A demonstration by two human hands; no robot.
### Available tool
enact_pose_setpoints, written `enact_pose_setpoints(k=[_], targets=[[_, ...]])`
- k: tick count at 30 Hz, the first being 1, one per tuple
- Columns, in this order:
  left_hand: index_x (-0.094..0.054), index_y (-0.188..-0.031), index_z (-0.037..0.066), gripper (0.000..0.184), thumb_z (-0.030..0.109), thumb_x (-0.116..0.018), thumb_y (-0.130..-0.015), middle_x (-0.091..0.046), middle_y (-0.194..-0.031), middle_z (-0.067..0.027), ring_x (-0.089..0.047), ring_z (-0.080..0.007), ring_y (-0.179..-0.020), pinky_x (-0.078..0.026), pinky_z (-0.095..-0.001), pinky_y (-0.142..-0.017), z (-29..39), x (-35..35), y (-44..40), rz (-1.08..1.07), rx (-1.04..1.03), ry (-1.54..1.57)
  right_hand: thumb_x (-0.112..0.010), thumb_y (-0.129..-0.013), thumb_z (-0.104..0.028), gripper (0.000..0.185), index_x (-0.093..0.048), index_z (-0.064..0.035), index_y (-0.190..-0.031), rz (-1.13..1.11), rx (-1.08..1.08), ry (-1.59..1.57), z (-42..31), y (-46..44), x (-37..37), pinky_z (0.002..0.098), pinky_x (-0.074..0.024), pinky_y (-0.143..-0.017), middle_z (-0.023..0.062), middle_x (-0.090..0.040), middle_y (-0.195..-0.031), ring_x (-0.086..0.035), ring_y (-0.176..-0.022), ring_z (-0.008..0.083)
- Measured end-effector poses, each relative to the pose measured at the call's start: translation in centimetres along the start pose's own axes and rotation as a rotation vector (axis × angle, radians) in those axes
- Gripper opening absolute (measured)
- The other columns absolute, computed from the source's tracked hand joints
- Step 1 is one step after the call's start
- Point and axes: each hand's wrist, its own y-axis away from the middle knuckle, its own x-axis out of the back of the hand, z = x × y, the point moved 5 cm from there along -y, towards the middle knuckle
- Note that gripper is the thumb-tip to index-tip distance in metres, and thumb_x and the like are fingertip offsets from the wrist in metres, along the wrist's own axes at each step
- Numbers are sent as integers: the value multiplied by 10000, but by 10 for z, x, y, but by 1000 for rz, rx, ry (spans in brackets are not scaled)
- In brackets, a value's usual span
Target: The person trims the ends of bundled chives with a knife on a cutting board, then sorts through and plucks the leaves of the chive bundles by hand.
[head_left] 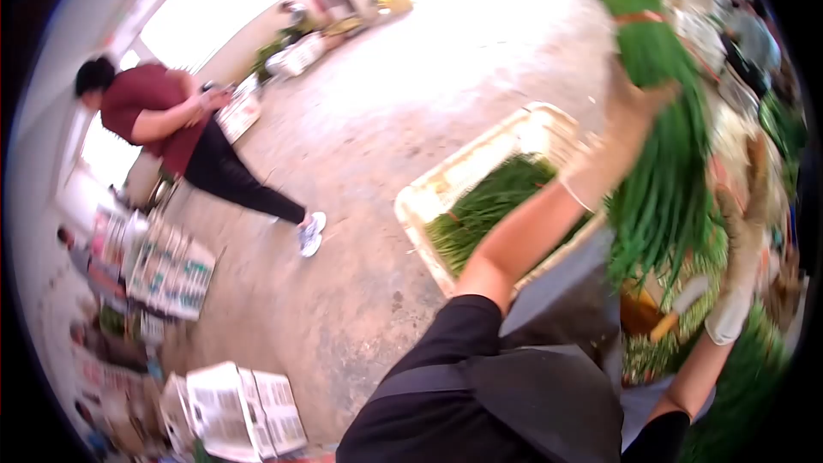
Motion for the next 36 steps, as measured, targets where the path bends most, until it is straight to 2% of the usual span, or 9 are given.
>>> enact_pose_setpoints(k=[4, 7, 9, 10, 13, 22, 27, 31, 36], targets=[[-109, -1447, -105, 1213, 358, -835, -592, -413, -1349, -338, -427, -429, -1270, -376, -435, -1061, 17, -27, 26, -91, -155, -183, -719, -805, -443, 963, -170, -137, -1535, -16, 150, -9, -26, -56, -10, 424, -130, -1178, 140, -307, -1523, -230, -1432, 252], [-144, -1435, -111, 1212, 399, -836, -579, -395, -1347, -340, -389, -456, -1282, -321, -464, -1089, 46, -50, 50, -454, -222, -257, -767, -805, -318, 830, -327, 5, -1431, -54, -221, -210, 57, -61, -2, 387, -473, -977, 207, -521, -1331, -582, -1140, 266], [-247, -1404, -54, 1242, 456, -919, -493, -410, -1317, -283, -387, -411, -1257, -333, -461, -1049, 47, -41, 49, -463, -646, -316, -815, -754, -173, 561, -552, 50, -1197, 227, -543, -80, -6, -38, 7, 308, -537, -835, 153, -671, -1046, -663, -909, 225], [-273, -1412, -18, 1237, 454, -937, -481, -417, -1345, -228, -412, -355, -1250, -373, -444, -1006, 64, -29, 43, -726, -153, 125, -829, -731, -195, 563, -570, 34, -1176, 241, -388, -13, -53, -33, 1, 321, -529, -825, 128, -670, -1058, -656, -907, 220], [-255, -1462, 18, 1254, 407, -947, -491, -394, -1431, -156, -391, -263, -1306, -367, -405, -1066, 96, -6, 18, -607, -337, -156, -863, -669, -212, 731, -513, -6, -1278, 204, -227, -141, -63, -28, -4, 329, -482, -908, 96, -654, -1096, -614, -1004, 189], [-541, -1277, 41, 736, 140, -885, -635, -642, -1149, -48, -597, -170, -1069, -466, -312, -952, 96, -42, 52, -815, 275, 600, -875, -681, -224, 1080, -197, -98, -1512, -155, -283, -491, -76, -20, -20, 354, -378, -1060, 106, -463, -1392, -441, -1269, 189], [-547, -1222, -3, 567, 67, -810, -724, -667, -1078, -68, -641, -175, -965, -527, -305, -853, 81, -46, 60, -598, 306, 550, -835, -714, -260, 933, -320, -82, -1471, 187, 61, 68, -108, -21, 28, 346, -412, -987, 122, -518, -1301, -526, -1140, 225], [-547, -1206, 8, 528, -10, -782, -733, -666, -1068, -79, -650, -180, -949, -551, -317, -845, 67, -58, 69, -532, 288, 545, -796, -755, -166, 438, -640, -50, -1148, 371, 380, 224, -128, -25, 39, 333, -505, -741, 85, -644, -957, -598, -847, 192], [-518, -1248, 18, 620, -8, -798, -695, -647, -1116, -75, -633, -176, -991, -524, -311, -876, 64, -64, 83, -474, 203, 521, -775, -771, -169, 242, -671, -104, -979, 448, 245, 424, -114, -34, 24, 304, -497, -634, 97, -627, -861, -598, -716, 241]])
